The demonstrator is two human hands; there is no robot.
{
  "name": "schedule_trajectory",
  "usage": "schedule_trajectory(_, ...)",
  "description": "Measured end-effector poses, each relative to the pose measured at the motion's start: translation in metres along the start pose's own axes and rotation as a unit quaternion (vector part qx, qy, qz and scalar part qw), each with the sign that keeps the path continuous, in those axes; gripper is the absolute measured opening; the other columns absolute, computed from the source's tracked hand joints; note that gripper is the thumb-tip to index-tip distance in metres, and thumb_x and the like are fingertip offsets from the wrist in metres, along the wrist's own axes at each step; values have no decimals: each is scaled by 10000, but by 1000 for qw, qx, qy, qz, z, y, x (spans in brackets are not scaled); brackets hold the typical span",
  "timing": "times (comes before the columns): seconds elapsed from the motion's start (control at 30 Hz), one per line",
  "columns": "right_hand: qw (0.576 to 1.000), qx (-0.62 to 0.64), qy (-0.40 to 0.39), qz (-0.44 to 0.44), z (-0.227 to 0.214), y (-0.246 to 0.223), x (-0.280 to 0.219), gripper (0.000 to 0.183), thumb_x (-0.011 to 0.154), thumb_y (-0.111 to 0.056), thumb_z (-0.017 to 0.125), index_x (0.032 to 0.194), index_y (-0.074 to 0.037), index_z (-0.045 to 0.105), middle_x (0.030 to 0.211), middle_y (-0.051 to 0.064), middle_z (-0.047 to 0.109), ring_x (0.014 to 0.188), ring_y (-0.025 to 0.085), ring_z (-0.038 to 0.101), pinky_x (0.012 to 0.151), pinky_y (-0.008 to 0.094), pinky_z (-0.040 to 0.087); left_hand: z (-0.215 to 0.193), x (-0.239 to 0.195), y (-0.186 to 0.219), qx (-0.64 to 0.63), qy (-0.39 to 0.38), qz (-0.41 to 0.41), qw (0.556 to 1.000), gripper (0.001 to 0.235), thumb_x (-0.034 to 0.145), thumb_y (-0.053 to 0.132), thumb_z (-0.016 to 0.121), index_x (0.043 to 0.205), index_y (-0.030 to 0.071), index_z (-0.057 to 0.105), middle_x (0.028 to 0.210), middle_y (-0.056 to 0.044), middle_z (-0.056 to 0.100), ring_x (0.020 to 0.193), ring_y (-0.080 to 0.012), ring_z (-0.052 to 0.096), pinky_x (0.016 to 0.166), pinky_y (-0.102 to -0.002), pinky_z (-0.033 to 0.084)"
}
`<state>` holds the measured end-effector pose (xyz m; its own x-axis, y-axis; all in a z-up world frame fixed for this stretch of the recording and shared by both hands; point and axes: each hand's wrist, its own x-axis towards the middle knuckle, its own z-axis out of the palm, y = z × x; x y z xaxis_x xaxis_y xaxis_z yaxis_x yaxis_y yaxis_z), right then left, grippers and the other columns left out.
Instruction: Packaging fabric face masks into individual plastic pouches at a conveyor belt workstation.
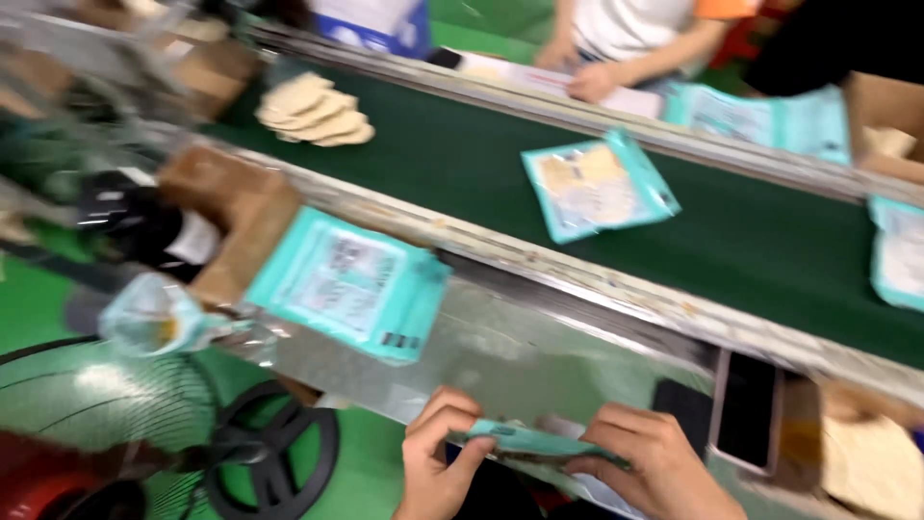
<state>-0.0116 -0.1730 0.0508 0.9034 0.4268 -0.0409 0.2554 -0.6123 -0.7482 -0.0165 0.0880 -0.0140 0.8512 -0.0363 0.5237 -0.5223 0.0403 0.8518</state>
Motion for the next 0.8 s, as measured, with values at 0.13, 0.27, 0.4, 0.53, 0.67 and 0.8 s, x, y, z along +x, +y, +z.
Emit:
schedule_trajectory(0.13,993,65,-63,-80,3,-2,22,410,700,-172,913,1055,-63,740,960,93,689,902,331,701,699,417,560,-29,-34,-29,19,37,0,999,161,783,-59,795,874,-43,663,962,-115,654,892,-209,635,831,-295,498)
schedule_trajectory(0.27,988,48,-132,65,24,41,28,289,819,-246,896,1050,-117,778,1034,37,751,965,206,715,729,392,582,-39,-41,-52,-61,114,-80,988,73,875,-20,741,858,-68,689,954,-127,662,802,-159,630,691,-274,524)
schedule_trajectory(0.4,987,137,-54,-62,27,69,29,239,856,-191,793,1072,-88,793,1007,53,816,905,200,776,734,331,648,-23,-29,-75,-77,148,-59,984,129,940,17,726,896,-100,699,1006,-147,668,844,-141,605,727,-259,483)
schedule_trajectory(0.53,995,6,-16,98,-4,100,25,266,845,-310,812,1058,-155,775,766,34,819,665,163,777,634,311,571,-10,13,-74,-28,194,-201,960,219,955,97,664,833,-82,699,1053,-114,711,784,-134,563,646,-277,410)
schedule_trajectory(0.67,958,129,216,137,-44,180,7,236,924,-191,726,1065,-3,747,870,113,733,741,163,649,674,330,552,-15,29,-103,3,231,-67,971,213,977,93,610,880,-42,744,1076,-82,719,1020,-171,653,916,-302,493)
schedule_trajectory(0.8,823,322,454,110,-97,166,-3,335,1121,-210,570,1334,48,585,1148,126,688,918,210,693,770,388,581,-16,7,-139,218,109,-7,970,84,917,48,670,896,-8,730,992,-104,741,968,-239,665,868,-323,505)
